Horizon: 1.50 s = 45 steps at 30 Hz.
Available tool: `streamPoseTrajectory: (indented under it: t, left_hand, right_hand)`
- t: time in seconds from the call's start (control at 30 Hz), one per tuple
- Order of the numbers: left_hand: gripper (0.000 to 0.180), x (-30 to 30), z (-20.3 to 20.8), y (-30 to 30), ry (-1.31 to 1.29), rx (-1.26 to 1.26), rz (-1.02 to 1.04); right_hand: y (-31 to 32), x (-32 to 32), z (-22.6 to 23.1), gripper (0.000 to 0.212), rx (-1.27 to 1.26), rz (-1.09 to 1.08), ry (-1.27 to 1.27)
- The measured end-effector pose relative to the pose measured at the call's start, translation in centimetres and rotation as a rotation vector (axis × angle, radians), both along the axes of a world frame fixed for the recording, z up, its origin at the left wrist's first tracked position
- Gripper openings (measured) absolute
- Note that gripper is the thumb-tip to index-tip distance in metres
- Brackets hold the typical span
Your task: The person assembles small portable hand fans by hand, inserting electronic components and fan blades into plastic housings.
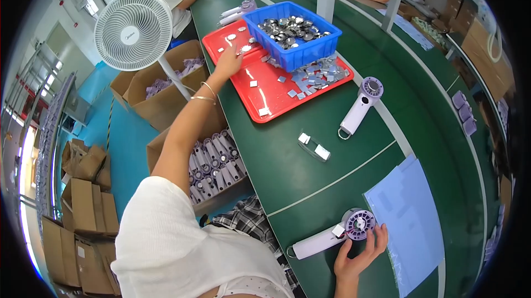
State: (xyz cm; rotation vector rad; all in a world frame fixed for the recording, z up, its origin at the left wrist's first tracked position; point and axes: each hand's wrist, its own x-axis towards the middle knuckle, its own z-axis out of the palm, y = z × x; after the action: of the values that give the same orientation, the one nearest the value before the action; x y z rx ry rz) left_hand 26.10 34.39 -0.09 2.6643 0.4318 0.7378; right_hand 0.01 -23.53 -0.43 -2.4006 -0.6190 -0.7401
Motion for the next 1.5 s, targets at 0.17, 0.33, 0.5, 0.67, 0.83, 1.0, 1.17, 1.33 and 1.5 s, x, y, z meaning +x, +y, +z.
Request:
streamPoseTrajectory:
  t: [0.17,0.33,0.5,0.67,0.83,1.0,1.17,1.33,1.5]
  left_hand:
    - [0.035,-0.8,-0.3,3.8,-0.055,-0.126,-0.008]
    - [0.030,-3.0,2.6,-1.5,-0.377,-0.558,-0.063]
    - [0.037,-8.6,8.9,-17.8,-0.096,-0.922,-0.728]
    - [0.052,-10.8,10.6,-28.2,0.219,-1.096,-1.149]
    - [0.047,-10.9,10.1,-35.6,0.398,-0.826,-1.516]
    - [0.048,-12.4,8.3,-39.2,0.369,-0.690,-1.649]
    - [0.047,-12.6,5.1,-39.3,-0.060,-0.737,-1.625]
    - [0.102,-12.6,1.2,-37.5,0.113,-0.768,-1.734]
    - [0.105,-14.7,-0.4,-37.7,0.310,-0.654,-1.776]
  right_hand:
    - [0.2,0.5,0.2,0.052,0.017,-0.010,-0.002]
    - [-0.8,0.0,0.0,0.049,0.093,-0.027,0.015]
    - [-1.3,-0.6,1.2,0.042,0.217,-0.094,-0.019]
    - [1.4,1.8,5.3,0.032,0.332,-0.112,0.082]
    - [2.0,3.0,9.0,0.032,0.744,-0.055,0.440]
    - [0.1,2.9,8.9,0.028,0.590,-0.105,0.550]
    - [-0.4,1.4,7.6,0.021,0.732,-0.197,0.528]
    - [-1.3,0.9,6.5,0.020,0.794,-0.321,0.408]
    - [-0.1,0.5,5.8,0.021,0.757,-0.315,0.364]
